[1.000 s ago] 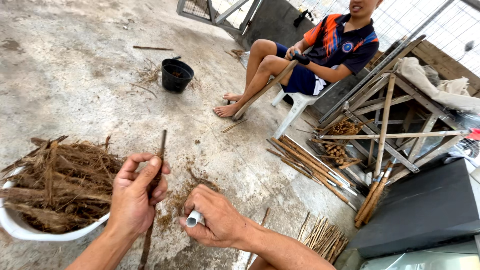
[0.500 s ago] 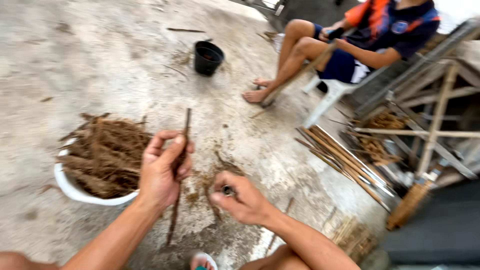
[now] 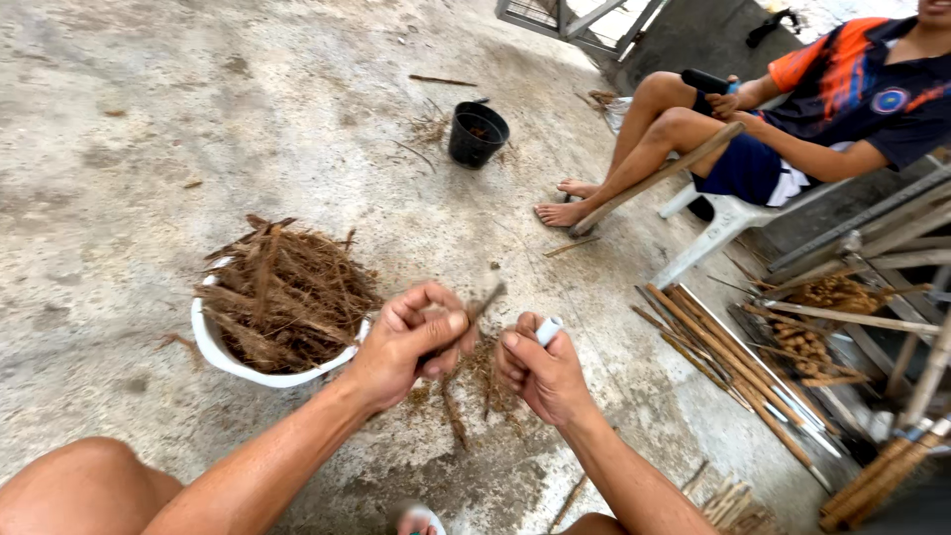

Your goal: The person sits on the floor and uses a small metal tube to scrape and peel fibers from a long, thin stick. They hold the stick with one hand and slide the tube along its length to remove the outer layer, creating a pile of debris. The person occasionally uses scissors to trim the stick.

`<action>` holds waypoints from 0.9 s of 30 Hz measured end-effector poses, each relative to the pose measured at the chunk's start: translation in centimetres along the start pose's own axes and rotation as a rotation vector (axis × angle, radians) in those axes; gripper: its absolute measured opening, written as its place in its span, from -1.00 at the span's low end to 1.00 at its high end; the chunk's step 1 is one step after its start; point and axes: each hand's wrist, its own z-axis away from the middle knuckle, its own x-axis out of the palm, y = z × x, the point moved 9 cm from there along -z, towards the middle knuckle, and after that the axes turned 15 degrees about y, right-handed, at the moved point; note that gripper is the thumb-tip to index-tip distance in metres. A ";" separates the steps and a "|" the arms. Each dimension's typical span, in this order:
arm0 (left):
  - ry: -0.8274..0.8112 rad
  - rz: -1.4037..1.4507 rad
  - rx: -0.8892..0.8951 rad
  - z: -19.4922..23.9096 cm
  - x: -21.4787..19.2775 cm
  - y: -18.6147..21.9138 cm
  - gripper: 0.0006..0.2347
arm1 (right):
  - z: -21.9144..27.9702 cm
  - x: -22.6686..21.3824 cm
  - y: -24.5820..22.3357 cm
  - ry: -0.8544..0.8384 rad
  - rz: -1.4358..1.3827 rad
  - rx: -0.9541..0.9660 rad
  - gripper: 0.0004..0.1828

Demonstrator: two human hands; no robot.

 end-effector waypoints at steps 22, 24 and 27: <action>0.365 -0.798 0.083 -1.0 -2.3 0.2 -0.92 | 9.0 10.4 -8.3 -0.139 1.186 -1.221 -0.70; 0.396 -0.784 0.031 -0.2 -2.7 0.1 -0.92 | 9.8 10.6 -8.0 -0.150 1.194 -1.228 -0.68; 0.400 -0.647 0.109 -0.7 -2.2 1.3 -0.90 | 9.9 10.7 -7.3 -0.169 1.205 -1.208 -0.65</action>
